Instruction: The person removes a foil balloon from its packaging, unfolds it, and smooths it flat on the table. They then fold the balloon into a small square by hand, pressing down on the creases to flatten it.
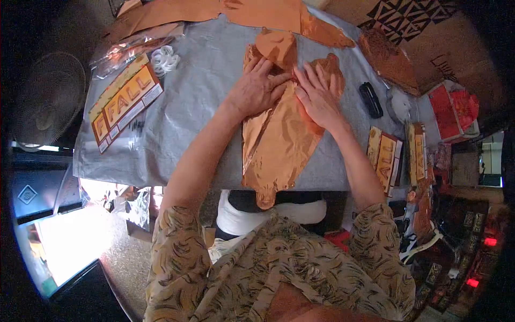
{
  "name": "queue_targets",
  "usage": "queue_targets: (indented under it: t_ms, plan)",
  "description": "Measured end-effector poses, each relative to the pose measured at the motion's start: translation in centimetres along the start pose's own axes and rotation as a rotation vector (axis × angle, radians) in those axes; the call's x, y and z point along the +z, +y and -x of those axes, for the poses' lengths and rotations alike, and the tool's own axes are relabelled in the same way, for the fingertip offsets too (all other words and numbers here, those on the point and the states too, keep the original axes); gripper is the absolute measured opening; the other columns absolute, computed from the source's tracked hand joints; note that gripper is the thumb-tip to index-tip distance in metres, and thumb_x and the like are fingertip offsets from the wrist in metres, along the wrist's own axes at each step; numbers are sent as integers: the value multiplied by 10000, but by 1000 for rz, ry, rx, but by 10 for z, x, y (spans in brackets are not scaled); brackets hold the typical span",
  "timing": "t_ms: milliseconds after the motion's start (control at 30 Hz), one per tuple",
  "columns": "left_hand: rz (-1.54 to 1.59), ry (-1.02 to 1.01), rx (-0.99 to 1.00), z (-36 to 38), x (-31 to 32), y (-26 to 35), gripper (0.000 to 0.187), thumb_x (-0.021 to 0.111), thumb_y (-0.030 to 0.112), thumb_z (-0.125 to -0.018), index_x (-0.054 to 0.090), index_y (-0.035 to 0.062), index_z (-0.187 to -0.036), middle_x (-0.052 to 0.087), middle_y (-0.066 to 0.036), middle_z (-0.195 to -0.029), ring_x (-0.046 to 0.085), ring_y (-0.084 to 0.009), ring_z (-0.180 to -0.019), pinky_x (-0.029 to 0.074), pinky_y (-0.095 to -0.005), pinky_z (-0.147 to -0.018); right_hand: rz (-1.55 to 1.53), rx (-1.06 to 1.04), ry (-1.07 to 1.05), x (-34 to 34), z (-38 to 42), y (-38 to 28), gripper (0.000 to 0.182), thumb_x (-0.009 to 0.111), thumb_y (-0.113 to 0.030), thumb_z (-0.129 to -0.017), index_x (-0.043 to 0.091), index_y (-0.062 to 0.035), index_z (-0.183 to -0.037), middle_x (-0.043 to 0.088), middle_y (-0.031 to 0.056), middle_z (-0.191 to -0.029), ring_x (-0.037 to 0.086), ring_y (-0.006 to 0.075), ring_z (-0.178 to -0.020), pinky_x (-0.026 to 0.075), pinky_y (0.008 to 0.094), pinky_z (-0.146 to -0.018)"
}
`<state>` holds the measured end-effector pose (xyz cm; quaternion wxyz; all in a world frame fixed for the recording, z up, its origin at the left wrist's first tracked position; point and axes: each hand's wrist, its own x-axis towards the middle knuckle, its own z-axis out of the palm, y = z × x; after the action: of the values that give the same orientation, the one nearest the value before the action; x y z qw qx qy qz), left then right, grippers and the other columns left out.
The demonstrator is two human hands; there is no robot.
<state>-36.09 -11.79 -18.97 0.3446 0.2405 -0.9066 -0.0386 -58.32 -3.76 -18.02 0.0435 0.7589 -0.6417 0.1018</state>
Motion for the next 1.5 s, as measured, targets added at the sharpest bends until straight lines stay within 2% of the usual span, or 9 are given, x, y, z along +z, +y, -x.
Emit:
queue_targets:
  t_ms: [67, 300, 400, 667, 800, 867, 1200, 1400, 1500]
  plan:
    - [-15, -42, -11, 0, -2, 1, 372, 605, 328, -1010, 682, 152, -1328, 596, -195, -1246, 532, -359, -1269, 371, -518, -1151, 18, -5, -5, 0, 0, 0, 589, 368, -460, -1101, 324, -233, -1644, 270, 89, -1711, 173, 334, -1593, 50, 610, -1257]
    - [-1, -72, -21, 1, 2, -1, 376, 620, 317, -1004, 681, 155, -1338, 599, -179, -1257, 538, -352, -1275, 375, -516, -1154, 8, -8, -11, -1, -1, 1, 577, 357, -469, -1105, 348, -242, -1635, 258, 76, -1716, 174, 326, -1592, 54, 602, -1257]
    - [-16, 7, 26, 1, 3, -2, 359, 583, 354, -1007, 699, 188, -1303, 629, -173, -1114, 552, -370, -1153, 401, -508, -1091, -31, -17, -21, -3, 0, 5, 569, 360, -467, -1105, 353, -256, -1633, 256, 70, -1718, 172, 322, -1594, 49, 601, -1257]
    - [-4, 18, 79, -1, 0, -2, 347, 620, 373, -995, 697, 231, -1302, 599, -159, -1256, 520, -366, -1291, 344, -530, -1170, -53, -11, -34, -1, 0, 8, 574, 356, -471, -1103, 336, -264, -1639, 251, 91, -1717, 169, 347, -1592, 36, 620, -1251]
    - [-38, -53, 128, 1, 3, -7, 330, 632, 379, -987, 723, 221, -1262, 604, -157, -1248, 530, -365, -1271, 350, -527, -1163, -56, -13, -53, -2, 1, 9, 595, 354, -489, -1097, 311, -265, -1647, 236, 100, -1722, 159, 360, -1593, 36, 635, -1245]
    - [47, 49, 79, 0, 3, -4, 313, 656, 374, -970, 743, 218, -1228, 612, -157, -1236, 539, -365, -1250, 363, -523, -1148, -60, -22, -46, 0, 2, 11, 600, 359, -499, -1095, 310, -271, -1648, 232, 96, -1723, 154, 361, -1594, 39, 638, -1245]
    - [41, 74, 66, 0, -2, 1, 316, 679, 348, -948, 733, 212, -1228, 610, -181, -1241, 537, -384, -1243, 397, -517, -1105, -40, -70, -76, -6, 0, 12, 599, 384, -521, -1087, 319, -311, -1643, 221, 77, -1728, 137, 373, -1596, 41, 649, -1244]
    - [32, 40, 56, 1, 1, -3, 354, 656, 357, -959, 653, 163, -1255, 594, -205, -1273, 520, -403, -1270, 378, -535, -1117, 7, -97, -78, -1, -2, 16, 583, 392, -495, -1090, 321, -322, -1643, 216, 61, -1732, 138, 348, -1599, 44, 644, -1249]
    - [7, -66, -10, 1, 1, -2, 415, 655, 380, -959, 611, 94, -1257, 587, -224, -1280, 513, -408, -1275, 358, -539, -1136, 12, -96, -88, -1, -2, 18, 578, 402, -479, -1088, 333, -317, -1640, 216, 55, -1733, 140, 336, -1600, 40, 627, -1255]
